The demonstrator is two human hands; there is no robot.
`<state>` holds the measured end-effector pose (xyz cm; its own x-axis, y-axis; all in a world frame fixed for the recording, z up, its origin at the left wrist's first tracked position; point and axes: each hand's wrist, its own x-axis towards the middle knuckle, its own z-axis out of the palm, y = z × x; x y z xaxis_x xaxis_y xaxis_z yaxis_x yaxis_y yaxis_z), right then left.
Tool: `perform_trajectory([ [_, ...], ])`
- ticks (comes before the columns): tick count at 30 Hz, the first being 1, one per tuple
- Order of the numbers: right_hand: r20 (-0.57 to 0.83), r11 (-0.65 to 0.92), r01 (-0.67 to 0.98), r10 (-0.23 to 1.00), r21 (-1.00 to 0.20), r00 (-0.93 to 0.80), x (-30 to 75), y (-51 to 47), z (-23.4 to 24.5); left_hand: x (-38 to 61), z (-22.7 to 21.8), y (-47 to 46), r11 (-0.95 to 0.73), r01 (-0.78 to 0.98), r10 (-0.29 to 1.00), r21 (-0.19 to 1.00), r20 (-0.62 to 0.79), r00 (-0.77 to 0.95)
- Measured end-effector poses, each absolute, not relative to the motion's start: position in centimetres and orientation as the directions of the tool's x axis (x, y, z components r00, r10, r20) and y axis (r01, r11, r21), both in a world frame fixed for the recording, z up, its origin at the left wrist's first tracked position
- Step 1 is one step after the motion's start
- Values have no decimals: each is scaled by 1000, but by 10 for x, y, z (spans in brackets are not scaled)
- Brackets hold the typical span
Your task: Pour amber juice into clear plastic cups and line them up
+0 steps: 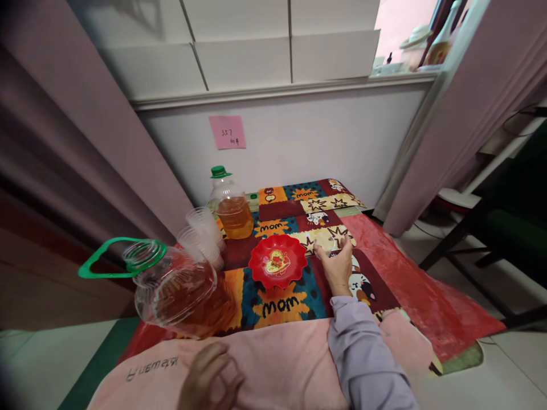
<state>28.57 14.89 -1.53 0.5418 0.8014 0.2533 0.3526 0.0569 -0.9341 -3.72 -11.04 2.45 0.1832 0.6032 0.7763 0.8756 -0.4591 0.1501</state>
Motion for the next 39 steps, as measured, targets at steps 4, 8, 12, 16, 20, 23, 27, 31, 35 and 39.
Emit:
perform_trajectory([
  [4, 247, 34, 392, 825, -919, 509, 286, 147, -21, 30, 18, -73, -391, 915, 721, 104, 653, 234],
  [8, 263, 8, 480, 844, -877, 467, 287, 145, -25, 51, 7, -21, -322, 930, 792, 175, 588, 164],
  [12, 266, -38, 565, 855, -824, 445, 287, 147, -26, 47, -4, 11, -273, 934, 834, 231, 541, 110],
  [16, 266, -59, 591, 853, -805, 449, 287, 145, -19, 42, -9, 29, -263, 933, 840, 244, 534, 97],
  [20, 340, 49, 517, 806, -854, 484, 277, 140, 1, 42, -11, 39, -279, 925, 830, 259, 549, 97],
  [23, 396, 266, 369, 854, -890, 338, 254, 139, 19, 42, -14, 42, -293, 920, 821, 259, 561, 103],
  [27, 349, 322, 389, 937, -863, -1, 215, 149, 31, 42, -17, 42, -296, 923, 807, 245, 582, 104],
  [31, 270, 271, 509, 960, -817, -77, 194, 161, 25, 41, -19, 42, -288, 929, 794, 230, 600, 98],
  [35, 257, 261, 535, 963, -804, -84, 190, 166, 14, 41, -20, 43, -292, 928, 788, 232, 608, 96],
  [39, 235, 245, 572, 968, -783, -93, 190, 168, 9, 42, -21, 45, -293, 925, 789, 241, 608, 92],
])
